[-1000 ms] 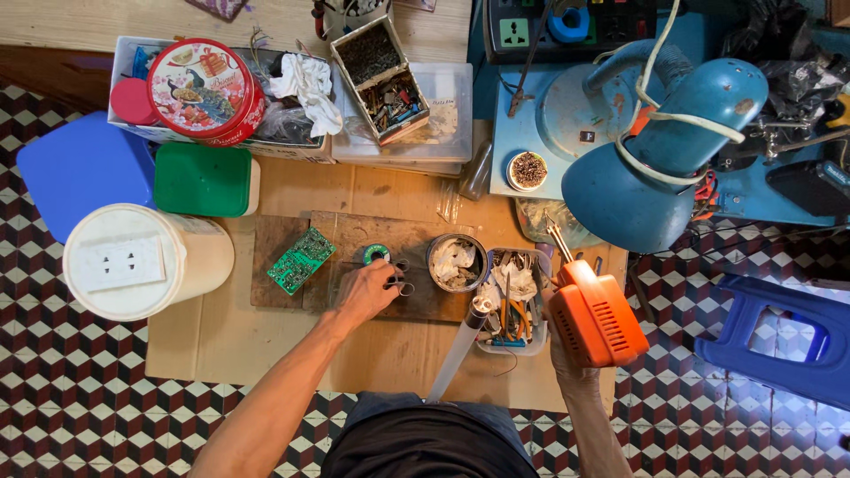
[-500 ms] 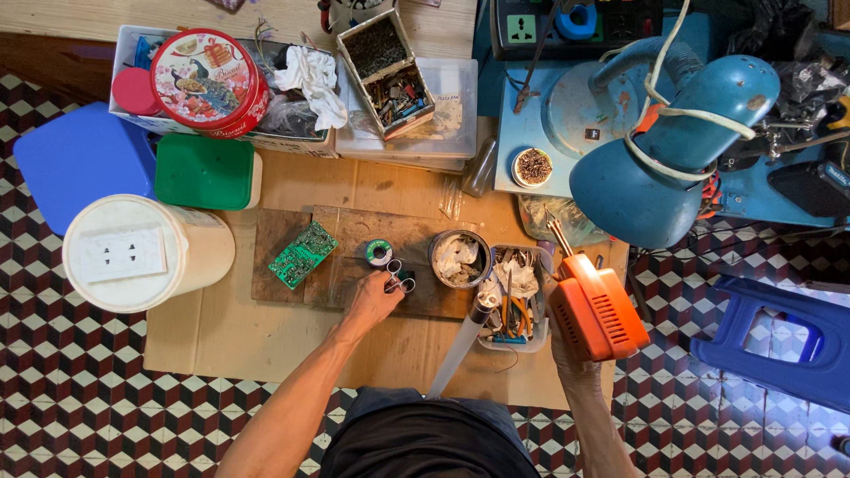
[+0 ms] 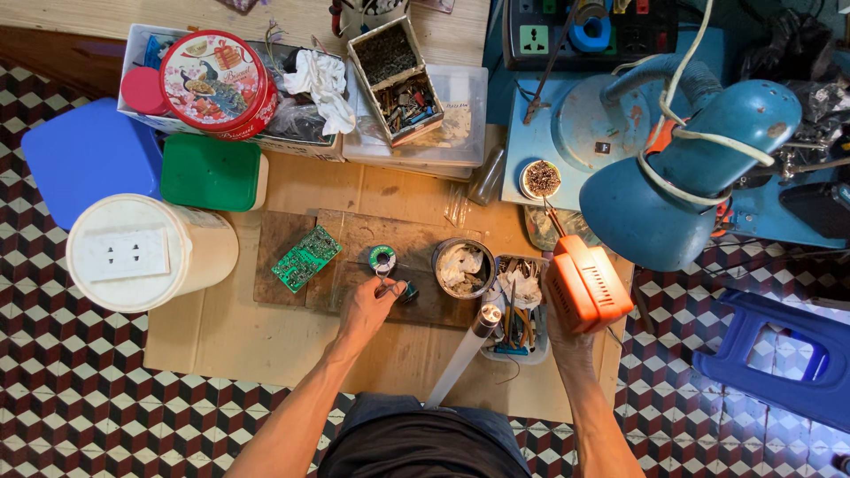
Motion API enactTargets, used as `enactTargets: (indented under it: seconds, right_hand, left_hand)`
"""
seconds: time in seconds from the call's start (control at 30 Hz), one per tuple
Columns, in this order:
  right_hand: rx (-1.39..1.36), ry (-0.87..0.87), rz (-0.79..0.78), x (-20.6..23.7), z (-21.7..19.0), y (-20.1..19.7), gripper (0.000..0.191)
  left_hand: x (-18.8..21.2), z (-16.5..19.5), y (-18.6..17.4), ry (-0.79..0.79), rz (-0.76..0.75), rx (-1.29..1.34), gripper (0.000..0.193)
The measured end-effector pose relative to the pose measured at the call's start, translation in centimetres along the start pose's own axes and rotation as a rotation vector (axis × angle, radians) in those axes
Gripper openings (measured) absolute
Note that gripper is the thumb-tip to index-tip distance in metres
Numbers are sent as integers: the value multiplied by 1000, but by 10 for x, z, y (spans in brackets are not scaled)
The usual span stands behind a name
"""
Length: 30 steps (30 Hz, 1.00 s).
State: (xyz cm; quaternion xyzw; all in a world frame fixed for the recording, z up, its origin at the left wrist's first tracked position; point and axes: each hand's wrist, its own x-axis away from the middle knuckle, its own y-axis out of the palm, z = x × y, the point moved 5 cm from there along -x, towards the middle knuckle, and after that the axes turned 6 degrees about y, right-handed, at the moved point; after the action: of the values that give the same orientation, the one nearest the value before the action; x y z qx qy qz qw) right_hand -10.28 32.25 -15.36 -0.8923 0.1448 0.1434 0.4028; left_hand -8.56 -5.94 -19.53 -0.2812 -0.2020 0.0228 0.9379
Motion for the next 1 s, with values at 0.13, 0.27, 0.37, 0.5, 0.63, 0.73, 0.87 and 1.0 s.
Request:
enactTargets:
  seconds: [0.13, 0.27, 0.37, 0.5, 0.63, 0.73, 0.87, 1.0]
  right_hand:
    - [339, -240, 104, -20, -37, 0, 44]
    - [394, -276, 154, -36, -65, -1, 49]
    - [318, -250, 182, -47, -81, -7, 50]
    - [168, -124, 126, -62, -90, -12, 47]
    - [49, 17, 63, -76, -84, -9, 45]
    - [12, 56, 36, -81, -80, -6, 43]
    - [-19, 87, 14, -83, -77, -5, 40]
    - [-40, 108, -5, -86, -77, -4, 37]
  left_hand:
    - [4, 6, -5, 0, 24, -13, 39]
    - [6, 13, -10, -17, 50, -1, 38]
    - [6, 25, -13, -8, 52, 56, 38]
    - [-8, 52, -11, 23, 68, 127, 35]
    - [-28, 94, -9, 208, 162, 188, 29]
    - [-42, 119, -6, 210, 159, 237, 27]
    - [-57, 150, -2, 275, 135, 229, 25]
    - [-74, 172, 16, 255, 12, 267, 26]
